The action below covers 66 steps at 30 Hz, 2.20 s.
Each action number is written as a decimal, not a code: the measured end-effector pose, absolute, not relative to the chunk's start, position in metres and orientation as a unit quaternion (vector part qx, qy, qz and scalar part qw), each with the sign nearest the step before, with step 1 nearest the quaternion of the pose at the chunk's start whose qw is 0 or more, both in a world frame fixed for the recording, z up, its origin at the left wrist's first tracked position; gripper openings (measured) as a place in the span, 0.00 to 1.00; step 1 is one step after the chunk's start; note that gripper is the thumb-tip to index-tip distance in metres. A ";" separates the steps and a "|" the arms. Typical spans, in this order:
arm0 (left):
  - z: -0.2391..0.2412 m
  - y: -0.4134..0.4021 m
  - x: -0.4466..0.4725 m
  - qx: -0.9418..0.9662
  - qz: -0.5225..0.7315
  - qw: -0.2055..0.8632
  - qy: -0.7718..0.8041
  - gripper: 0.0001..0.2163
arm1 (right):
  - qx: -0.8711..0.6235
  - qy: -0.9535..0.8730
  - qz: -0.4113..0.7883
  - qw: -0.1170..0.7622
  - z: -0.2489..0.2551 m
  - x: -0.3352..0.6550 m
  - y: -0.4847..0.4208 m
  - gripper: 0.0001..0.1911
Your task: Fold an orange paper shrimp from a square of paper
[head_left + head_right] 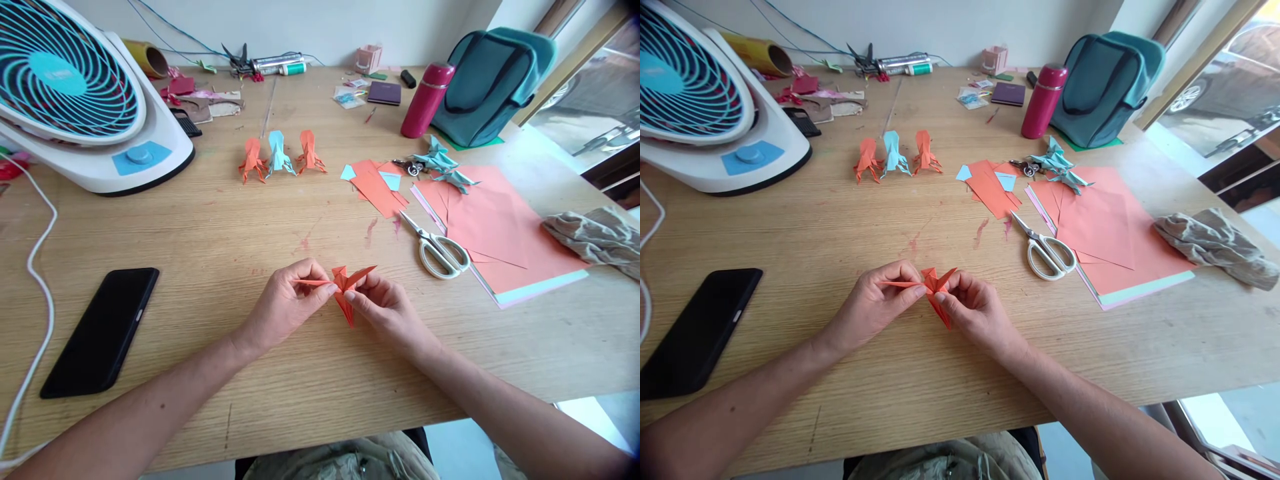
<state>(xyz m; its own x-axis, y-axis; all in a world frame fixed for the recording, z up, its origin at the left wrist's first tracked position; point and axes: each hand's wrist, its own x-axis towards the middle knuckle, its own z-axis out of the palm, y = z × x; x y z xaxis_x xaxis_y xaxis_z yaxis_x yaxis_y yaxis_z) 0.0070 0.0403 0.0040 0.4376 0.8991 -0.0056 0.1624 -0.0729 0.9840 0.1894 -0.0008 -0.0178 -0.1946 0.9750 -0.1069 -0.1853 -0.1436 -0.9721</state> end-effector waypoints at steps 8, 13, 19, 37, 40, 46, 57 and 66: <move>0.002 0.040 0.008 0.604 0.340 0.614 0.378 0.07 | -0.435 -0.476 0.614 0.455 -0.021 0.189 0.000 0.21; 0.004 0.039 0.007 0.616 0.340 0.600 0.380 0.09 | -0.435 -0.489 0.611 0.446 -0.022 0.187 -0.001 0.21; 0.006 0.039 0.007 0.592 0.331 0.615 0.403 0.10 | -0.438 -0.487 0.600 0.459 -0.023 0.188 -0.002 0.23; 0.007 0.043 0.006 0.574 0.330 0.635 0.398 0.17 | -0.456 -0.473 0.596 0.463 -0.023 0.185 -0.001 0.24; 0.006 0.042 0.004 0.586 0.335 0.622 0.397 0.18 | -0.440 -0.492 0.591 0.464 -0.025 0.183 -0.003 0.24; 0.009 0.043 0.011 0.586 0.336 0.622 0.396 0.17 | -0.444 -0.522 0.543 0.486 -0.034 0.185 -0.002 0.23; 0.013 0.066 0.031 0.565 0.395 0.604 0.399 0.18 | -0.450 -0.569 0.474 0.499 -0.032 0.196 0.029 0.22; -0.002 0.069 0.025 0.515 0.400 0.628 0.424 0.19 | -0.460 -0.560 0.495 0.480 -0.049 0.184 0.032 0.24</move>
<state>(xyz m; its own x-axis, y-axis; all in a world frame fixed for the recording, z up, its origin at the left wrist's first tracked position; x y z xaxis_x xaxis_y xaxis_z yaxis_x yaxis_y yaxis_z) 0.0248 0.0689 -0.0022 0.3203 0.9394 -0.1218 -0.0648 0.1500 0.9866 0.1843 0.0322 -0.0489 -0.1176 0.9897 0.0817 0.0398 0.0869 -0.9954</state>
